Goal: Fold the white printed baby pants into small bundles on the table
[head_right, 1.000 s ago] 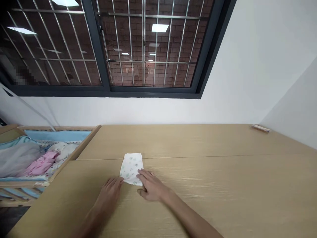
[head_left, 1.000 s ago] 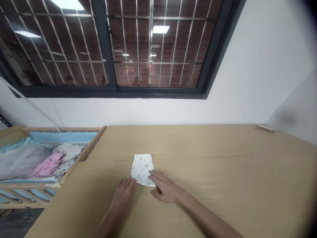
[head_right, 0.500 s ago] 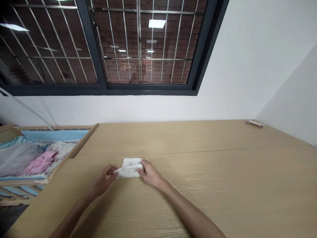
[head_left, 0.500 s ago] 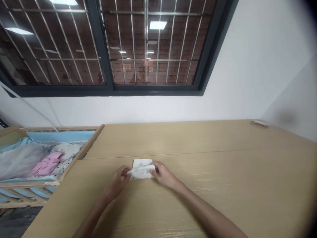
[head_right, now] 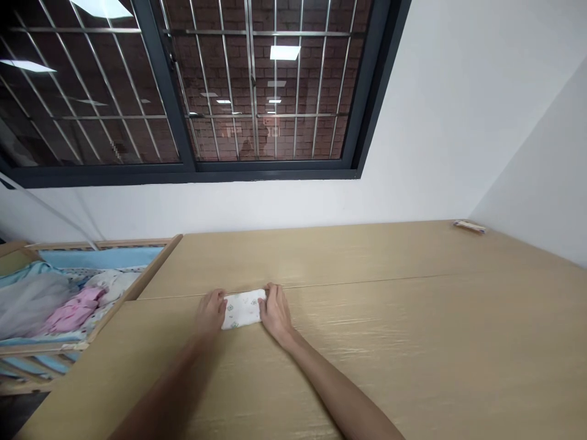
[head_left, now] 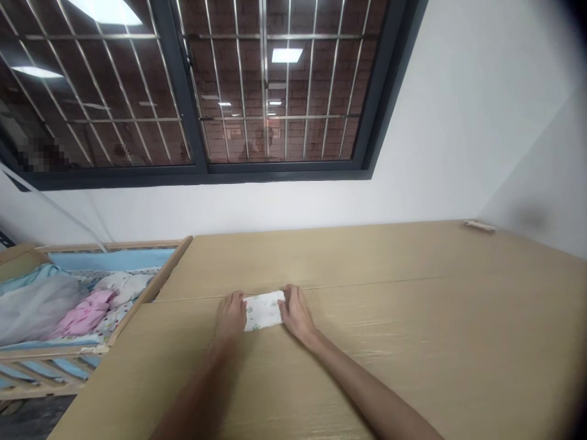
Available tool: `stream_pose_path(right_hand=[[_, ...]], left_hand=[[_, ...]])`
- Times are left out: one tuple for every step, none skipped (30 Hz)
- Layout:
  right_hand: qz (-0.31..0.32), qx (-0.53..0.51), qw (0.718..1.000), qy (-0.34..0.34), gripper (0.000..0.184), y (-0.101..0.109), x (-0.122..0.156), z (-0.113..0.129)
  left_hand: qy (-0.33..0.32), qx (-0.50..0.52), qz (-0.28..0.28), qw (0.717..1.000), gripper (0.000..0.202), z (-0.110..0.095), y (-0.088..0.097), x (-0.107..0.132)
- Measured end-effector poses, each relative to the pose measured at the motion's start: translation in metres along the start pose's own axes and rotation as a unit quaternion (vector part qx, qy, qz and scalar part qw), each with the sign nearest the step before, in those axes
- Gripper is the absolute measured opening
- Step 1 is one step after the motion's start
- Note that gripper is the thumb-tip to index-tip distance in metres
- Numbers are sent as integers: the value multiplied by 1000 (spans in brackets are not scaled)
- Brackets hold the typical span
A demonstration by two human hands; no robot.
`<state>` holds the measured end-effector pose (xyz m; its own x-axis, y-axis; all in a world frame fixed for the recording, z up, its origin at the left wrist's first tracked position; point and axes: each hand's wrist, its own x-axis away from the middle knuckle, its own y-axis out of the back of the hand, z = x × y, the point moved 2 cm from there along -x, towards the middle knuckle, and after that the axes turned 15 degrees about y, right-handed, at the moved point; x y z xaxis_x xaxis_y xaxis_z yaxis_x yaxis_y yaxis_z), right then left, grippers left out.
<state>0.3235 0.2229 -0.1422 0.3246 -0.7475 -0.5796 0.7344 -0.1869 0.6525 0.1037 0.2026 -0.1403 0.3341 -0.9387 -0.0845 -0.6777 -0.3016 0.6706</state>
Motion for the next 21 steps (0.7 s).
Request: stream_pose_path(right_hand=[[3,33,999,42,43,4,-1,7],[21,58,994,88,47,7,-1,15],[54,72,987,131,51,7,-2,21],[97,77,978,169,54,6,-2,27],[144,77,967,198,58,4,-1,31],[184,76,956,215,63,-1,-1,32],[217,77,948,222,67,-5,0,32],[240,79,942,223,71,-10,1,31],[255,83,938,220,72,-14,2,29],[262,87,936,216,72,-17,3,26],[264,89,936,213,70,-19,4,24],[264,89,937,211,68,-19,4,22],[263,86,938,209,66,-17,4,20],[263,81,939,206,65,-15,4,19],[264,76,941,200,64,-11,4,18],[265,70,942,193,63,-7,4,16],[265,65,944,185,63,-3,5,15],[265,60,946,178,63,1,5,14],[265,56,948,170,63,5,6,12],[266,53,949,162,64,9,8,11],[268,52,950,153,65,12,10,10]], left_hand=[[-16,-5,-14,1000,29,-5,-1,7],[-37,-10,-21,999,35,-10,-3,16],[-65,-18,-22,998,42,-16,-7,24],[-95,-29,-15,995,49,-21,-12,32],[-120,-47,-6,992,56,-26,-19,39],[-135,-71,6,988,61,-29,-26,44],[-138,-99,17,985,66,-29,-33,47],[-133,-129,28,982,69,-28,-40,49],[-127,-155,36,979,72,-25,-46,49],[-125,-177,39,975,74,-21,-50,48],[-131,-195,37,971,74,-15,-52,46],[-142,-207,30,968,73,-9,-53,45],[-155,-215,21,964,72,-2,-53,43],[-164,-220,9,962,70,4,-51,42],[-169,-223,-2,960,69,11,-49,41],[-174,-225,-12,959,69,18,-48,40],[-178,-228,-20,957,69,24,-46,40],[-181,-229,-28,956,70,29,-44,40],[-182,-231,-35,955,69,34,-42,41],[-182,-233,-40,955,68,37,-40,41],[-182,-234,-43,954,67,39,-37,42]])
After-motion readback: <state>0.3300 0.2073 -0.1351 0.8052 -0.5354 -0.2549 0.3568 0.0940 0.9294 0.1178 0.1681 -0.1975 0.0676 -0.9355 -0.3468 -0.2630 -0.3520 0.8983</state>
